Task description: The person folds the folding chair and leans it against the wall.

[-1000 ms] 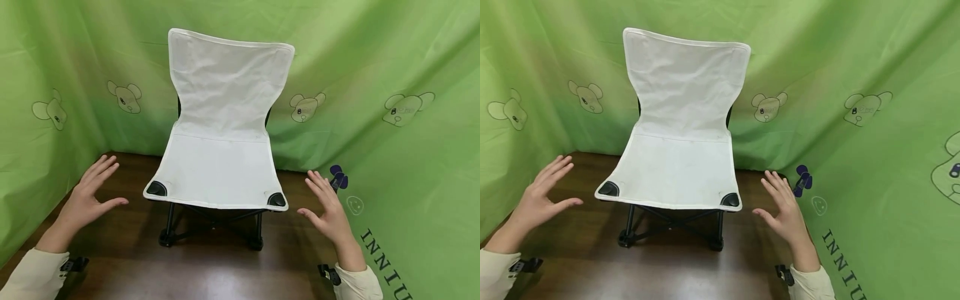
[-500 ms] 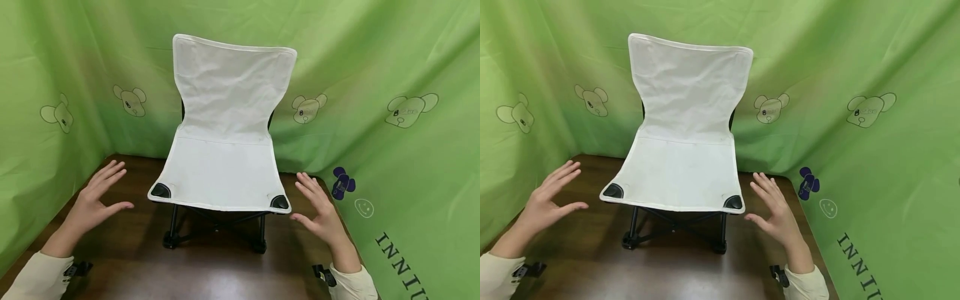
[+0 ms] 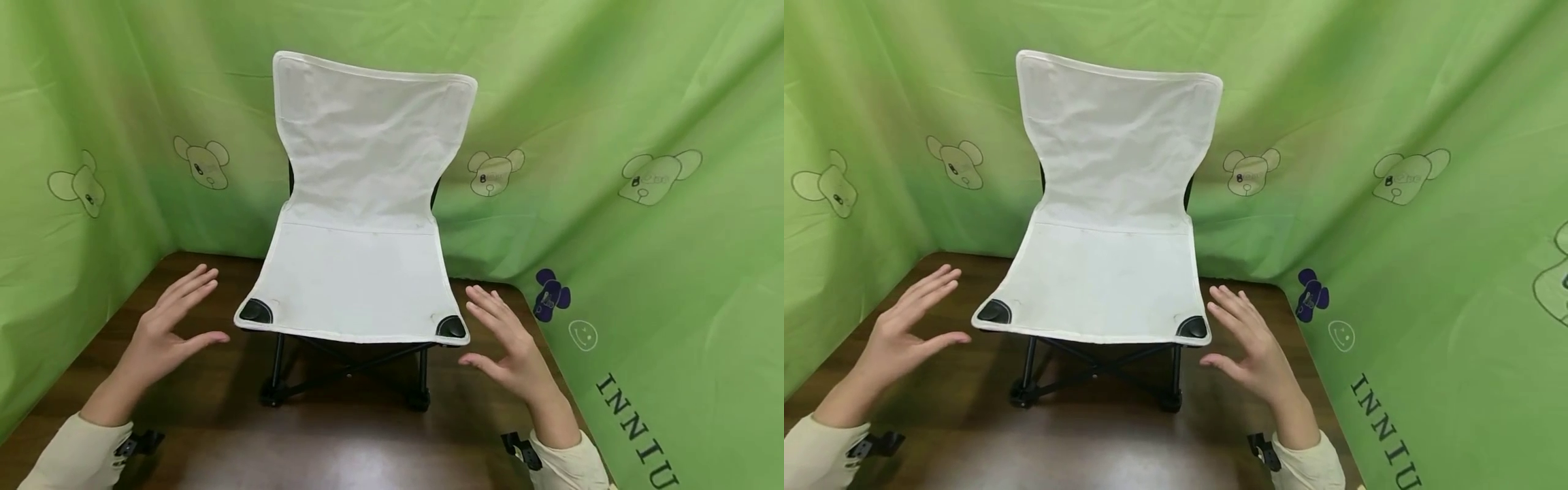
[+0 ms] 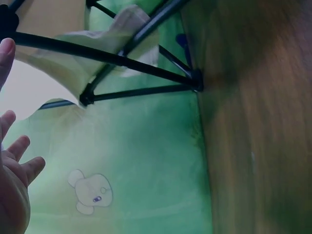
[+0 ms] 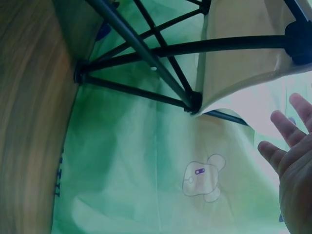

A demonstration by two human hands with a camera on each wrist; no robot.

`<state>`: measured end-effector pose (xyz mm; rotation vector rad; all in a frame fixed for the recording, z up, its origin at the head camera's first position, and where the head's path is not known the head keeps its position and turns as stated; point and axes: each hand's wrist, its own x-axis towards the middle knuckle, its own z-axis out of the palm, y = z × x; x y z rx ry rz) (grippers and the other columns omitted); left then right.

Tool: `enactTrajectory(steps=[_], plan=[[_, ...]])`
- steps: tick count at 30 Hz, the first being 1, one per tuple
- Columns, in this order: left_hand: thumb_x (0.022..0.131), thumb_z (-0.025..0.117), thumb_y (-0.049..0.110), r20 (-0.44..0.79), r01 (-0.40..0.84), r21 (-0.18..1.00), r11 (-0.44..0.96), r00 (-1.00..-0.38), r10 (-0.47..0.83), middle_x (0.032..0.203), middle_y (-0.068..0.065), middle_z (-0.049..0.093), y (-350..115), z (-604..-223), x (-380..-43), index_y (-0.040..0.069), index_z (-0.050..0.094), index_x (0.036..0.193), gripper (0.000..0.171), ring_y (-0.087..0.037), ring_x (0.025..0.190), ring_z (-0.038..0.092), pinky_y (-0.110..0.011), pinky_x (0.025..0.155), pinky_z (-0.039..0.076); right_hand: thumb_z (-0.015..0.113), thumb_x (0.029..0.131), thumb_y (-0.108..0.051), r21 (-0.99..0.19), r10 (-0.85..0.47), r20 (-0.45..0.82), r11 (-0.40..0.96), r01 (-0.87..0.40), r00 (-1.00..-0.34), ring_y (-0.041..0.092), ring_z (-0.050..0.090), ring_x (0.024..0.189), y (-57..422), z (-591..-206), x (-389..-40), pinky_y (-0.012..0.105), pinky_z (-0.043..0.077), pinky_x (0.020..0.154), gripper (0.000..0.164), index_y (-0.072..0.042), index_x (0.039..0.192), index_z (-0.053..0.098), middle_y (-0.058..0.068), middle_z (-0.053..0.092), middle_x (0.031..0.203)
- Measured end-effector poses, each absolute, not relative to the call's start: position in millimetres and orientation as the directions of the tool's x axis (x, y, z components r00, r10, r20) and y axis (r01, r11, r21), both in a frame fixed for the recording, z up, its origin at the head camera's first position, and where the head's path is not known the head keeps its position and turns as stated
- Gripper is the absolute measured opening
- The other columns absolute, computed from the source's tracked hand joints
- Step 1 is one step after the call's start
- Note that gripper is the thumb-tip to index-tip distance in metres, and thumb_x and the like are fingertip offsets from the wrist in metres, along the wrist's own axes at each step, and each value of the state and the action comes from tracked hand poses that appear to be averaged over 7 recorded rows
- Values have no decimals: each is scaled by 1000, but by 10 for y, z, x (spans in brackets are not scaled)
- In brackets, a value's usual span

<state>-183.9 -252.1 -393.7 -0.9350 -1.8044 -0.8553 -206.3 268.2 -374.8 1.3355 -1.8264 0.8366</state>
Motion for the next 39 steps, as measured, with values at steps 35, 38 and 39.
enactTrajectory(steps=[35,38,39], plan=[[100,67,16,911,982,71,174,-135,391,122,-30,69,-2077,-3810,-1974,-19,70,111,36,-34,129,61,-39,115,44,76,92,-10,62,-455,891,112,-992,5,42,64,121,2429,-3878,-2187,49,48,111,34,18,110,69,37,66,118],[101,65,12,910,986,63,152,-119,396,120,-31,69,-2068,-3816,-1990,-18,70,110,32,-36,126,63,-39,114,45,76,92,-6,81,-429,903,94,-992,33,43,67,116,2401,-3886,-2174,47,51,107,29,18,107,70,37,68,114],[101,65,11,911,987,61,149,-116,397,120,-31,69,-2068,-3820,-1993,-18,70,109,31,-37,124,63,-40,114,46,76,91,-5,87,-425,904,89,-992,41,43,67,115,2391,-3889,-2171,47,52,106,28,18,106,70,37,68,113]])
